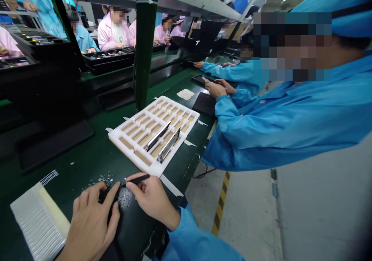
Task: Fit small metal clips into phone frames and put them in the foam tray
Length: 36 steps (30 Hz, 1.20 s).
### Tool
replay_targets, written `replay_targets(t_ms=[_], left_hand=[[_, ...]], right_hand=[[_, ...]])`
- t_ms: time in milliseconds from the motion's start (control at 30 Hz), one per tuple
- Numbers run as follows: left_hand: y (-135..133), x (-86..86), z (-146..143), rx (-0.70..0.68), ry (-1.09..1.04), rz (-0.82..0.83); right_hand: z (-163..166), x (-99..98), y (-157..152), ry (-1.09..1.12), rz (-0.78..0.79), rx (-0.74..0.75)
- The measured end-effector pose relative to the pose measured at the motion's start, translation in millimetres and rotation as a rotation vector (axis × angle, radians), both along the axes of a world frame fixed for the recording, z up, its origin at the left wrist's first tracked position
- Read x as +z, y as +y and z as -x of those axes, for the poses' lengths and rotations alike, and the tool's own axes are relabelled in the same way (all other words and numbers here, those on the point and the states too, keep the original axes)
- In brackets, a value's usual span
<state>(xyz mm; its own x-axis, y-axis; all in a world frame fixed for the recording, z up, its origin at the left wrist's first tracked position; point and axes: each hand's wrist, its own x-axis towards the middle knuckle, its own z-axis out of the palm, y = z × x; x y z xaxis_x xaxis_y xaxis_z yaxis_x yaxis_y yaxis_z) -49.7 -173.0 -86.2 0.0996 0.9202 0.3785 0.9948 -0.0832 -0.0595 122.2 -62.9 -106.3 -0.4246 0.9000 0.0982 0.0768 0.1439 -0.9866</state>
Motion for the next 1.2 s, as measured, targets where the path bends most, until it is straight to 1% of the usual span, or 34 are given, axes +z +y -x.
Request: replay_targets(t_ms=[233,433,633,767,1000,1200], left_hand=[[0.8,-3.4,4.2,-0.017,0.035,-0.001],[0.1,-1.8,0.9,0.015,0.019,0.032],[-0.1,-0.4,-0.4,0.007,-0.008,0.024],[1.0,-0.5,0.4,-0.005,0.003,0.014],[0.9,0.6,-0.2,-0.014,0.024,0.006],[0.7,-1.5,2.1,-0.004,0.03,0.016]], right_hand=[[1.4,-2.5,-0.3,-0.026,-0.02,-0.024],[-2.3,-4.7,-4.0,-0.016,-0.089,-0.108],[-4.3,-6.5,-4.3,0.002,-0.134,-0.092],[-4.5,-2.8,-4.3,0.015,-0.142,-0.08],[-4.6,2.0,-2.9,0.04,-0.185,0.04],[-2.4,1.6,-0.7,0.037,-0.15,0.037]])
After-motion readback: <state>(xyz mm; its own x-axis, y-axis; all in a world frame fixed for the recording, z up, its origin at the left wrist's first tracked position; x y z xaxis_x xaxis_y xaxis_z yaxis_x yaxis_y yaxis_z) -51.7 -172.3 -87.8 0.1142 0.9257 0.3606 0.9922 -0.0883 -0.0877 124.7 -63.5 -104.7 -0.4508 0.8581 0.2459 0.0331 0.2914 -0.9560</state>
